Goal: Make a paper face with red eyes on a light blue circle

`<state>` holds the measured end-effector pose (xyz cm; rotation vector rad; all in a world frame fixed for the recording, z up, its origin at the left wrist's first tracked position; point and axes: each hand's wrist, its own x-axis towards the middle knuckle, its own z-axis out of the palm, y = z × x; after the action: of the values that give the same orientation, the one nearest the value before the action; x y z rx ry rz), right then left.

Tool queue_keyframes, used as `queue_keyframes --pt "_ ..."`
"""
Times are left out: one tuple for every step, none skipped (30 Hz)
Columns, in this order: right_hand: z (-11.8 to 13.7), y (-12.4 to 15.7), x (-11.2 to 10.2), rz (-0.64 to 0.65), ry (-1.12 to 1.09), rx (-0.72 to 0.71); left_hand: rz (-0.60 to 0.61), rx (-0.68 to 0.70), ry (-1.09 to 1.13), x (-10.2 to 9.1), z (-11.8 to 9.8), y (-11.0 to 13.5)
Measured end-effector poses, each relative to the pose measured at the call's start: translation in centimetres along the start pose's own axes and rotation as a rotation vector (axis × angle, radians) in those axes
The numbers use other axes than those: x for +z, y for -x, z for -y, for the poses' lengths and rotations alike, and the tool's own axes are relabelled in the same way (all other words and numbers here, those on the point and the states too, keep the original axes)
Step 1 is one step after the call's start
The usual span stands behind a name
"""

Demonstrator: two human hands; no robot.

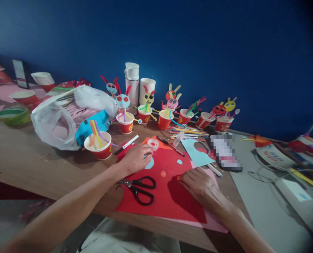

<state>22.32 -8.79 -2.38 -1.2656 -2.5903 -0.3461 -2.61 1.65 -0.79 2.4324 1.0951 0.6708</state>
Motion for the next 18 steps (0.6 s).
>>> queue_keyframes --pt "-0.2 0.1 0.4 -0.013 0.007 -0.004 -0.001 0.001 0.001 0.0 0.0 0.0" --pt "-0.3 0.1 0.7 -0.021 0.008 -0.005 -0.002 0.001 0.003 0.1 0.1 0.0" --pt "-0.4 0.1 1.0 -0.024 0.003 -0.004 -0.003 0.001 0.003 0.1 0.1 0.0" --pt "-0.5 0.2 1.1 -0.022 -0.008 -0.002 -0.004 -0.001 0.003 0.1 0.1 0.0" --pt "-0.6 0.2 1.2 -0.018 -0.022 0.000 -0.005 -0.005 0.002 0.1 0.0 0.0" --pt "-0.7 0.2 1.1 -0.015 -0.040 0.001 -0.003 -0.010 0.001 0.0 0.0 0.0" --pt "-0.7 0.2 1.0 -0.015 -0.058 -0.001 0.000 -0.016 -0.001 0.0 -0.1 0.0" --pt "-0.8 0.2 0.8 -0.013 -0.076 -0.002 0.005 -0.023 -0.001 -0.1 -0.1 0.0" --pt "-0.8 0.1 0.6 -0.011 -0.094 -0.003 0.007 -0.028 0.001 -0.1 -0.2 0.0" --pt "-0.8 0.1 0.4 -0.011 -0.111 -0.001 0.004 -0.032 0.004 -0.2 -0.3 0.0" --pt "-0.9 0.1 0.3 -0.007 -0.127 0.003 0.000 -0.033 0.008 -0.2 -0.3 0.0" --pt "-0.9 0.1 0.1 -0.001 -0.141 0.006 -0.005 -0.033 0.012 -0.3 -0.3 -0.1" --pt "-0.9 0.1 0.0 0.004 -0.150 0.009 -0.012 -0.033 0.015 -0.3 -0.3 -0.1" --pt "-1.0 0.1 -0.1 0.006 -0.154 0.009 -0.018 -0.034 0.018 -0.3 -0.3 -0.1" --pt "-1.0 0.1 -0.1 0.009 -0.152 0.009 -0.022 -0.034 0.020 -0.2 -0.3 -0.1" --pt "-1.0 0.1 -0.2 0.014 -0.146 0.010 -0.022 -0.036 0.022 -0.2 -0.3 -0.1" --pt "-0.9 0.1 -0.2 0.016 -0.136 0.010 -0.023 -0.036 0.024 -0.2 -0.2 -0.1" --pt "-0.9 0.1 -0.3 0.015 -0.123 0.010 -0.025 -0.037 0.026 -0.2 -0.1 -0.1"
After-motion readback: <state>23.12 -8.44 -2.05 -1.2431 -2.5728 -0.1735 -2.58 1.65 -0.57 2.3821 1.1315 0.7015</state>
